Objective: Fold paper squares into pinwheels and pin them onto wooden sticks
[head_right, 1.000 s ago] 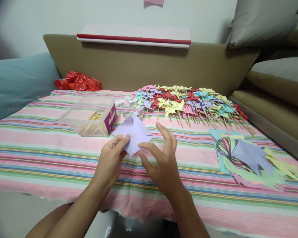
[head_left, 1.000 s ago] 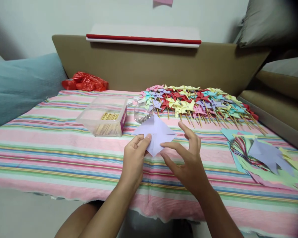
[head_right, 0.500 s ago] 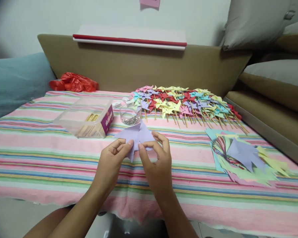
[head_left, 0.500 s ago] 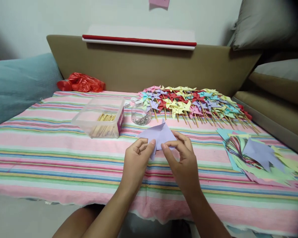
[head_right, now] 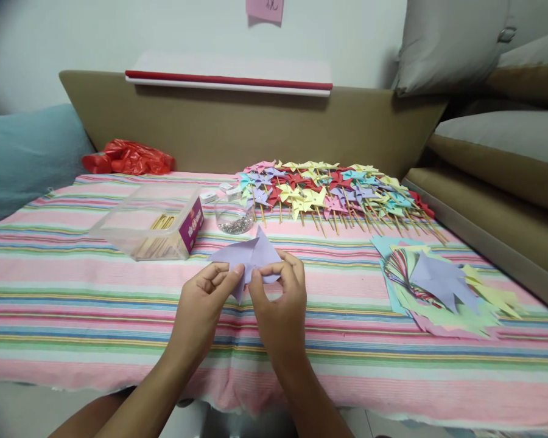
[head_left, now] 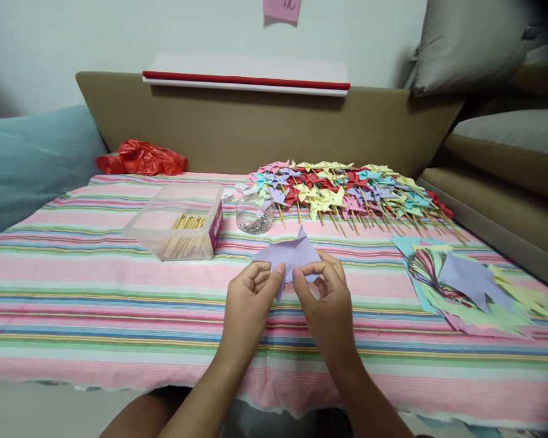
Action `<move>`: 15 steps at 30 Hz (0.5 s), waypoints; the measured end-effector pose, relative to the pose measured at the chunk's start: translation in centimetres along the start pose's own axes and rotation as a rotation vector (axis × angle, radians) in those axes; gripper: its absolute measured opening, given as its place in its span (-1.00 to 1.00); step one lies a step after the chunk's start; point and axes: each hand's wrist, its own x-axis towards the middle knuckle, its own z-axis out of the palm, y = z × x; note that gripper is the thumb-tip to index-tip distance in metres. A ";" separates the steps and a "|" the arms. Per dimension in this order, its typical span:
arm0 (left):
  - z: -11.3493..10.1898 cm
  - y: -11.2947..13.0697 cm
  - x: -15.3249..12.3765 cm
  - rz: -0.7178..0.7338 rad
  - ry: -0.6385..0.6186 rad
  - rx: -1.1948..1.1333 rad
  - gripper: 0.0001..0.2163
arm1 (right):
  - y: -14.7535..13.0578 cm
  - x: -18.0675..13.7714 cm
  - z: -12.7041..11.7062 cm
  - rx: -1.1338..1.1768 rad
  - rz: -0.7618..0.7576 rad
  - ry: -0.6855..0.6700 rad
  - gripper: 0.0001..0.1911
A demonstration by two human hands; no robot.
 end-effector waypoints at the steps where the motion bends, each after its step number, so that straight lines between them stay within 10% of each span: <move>1: 0.1 0.0 0.0 -0.002 0.004 -0.007 -0.73 | 0.0 0.0 0.1 0.001 0.005 0.008 -0.88; 15: 0.6 0.1 0.0 -0.044 0.076 -0.013 -0.73 | 0.0 -0.4 0.4 0.007 0.006 0.033 -0.87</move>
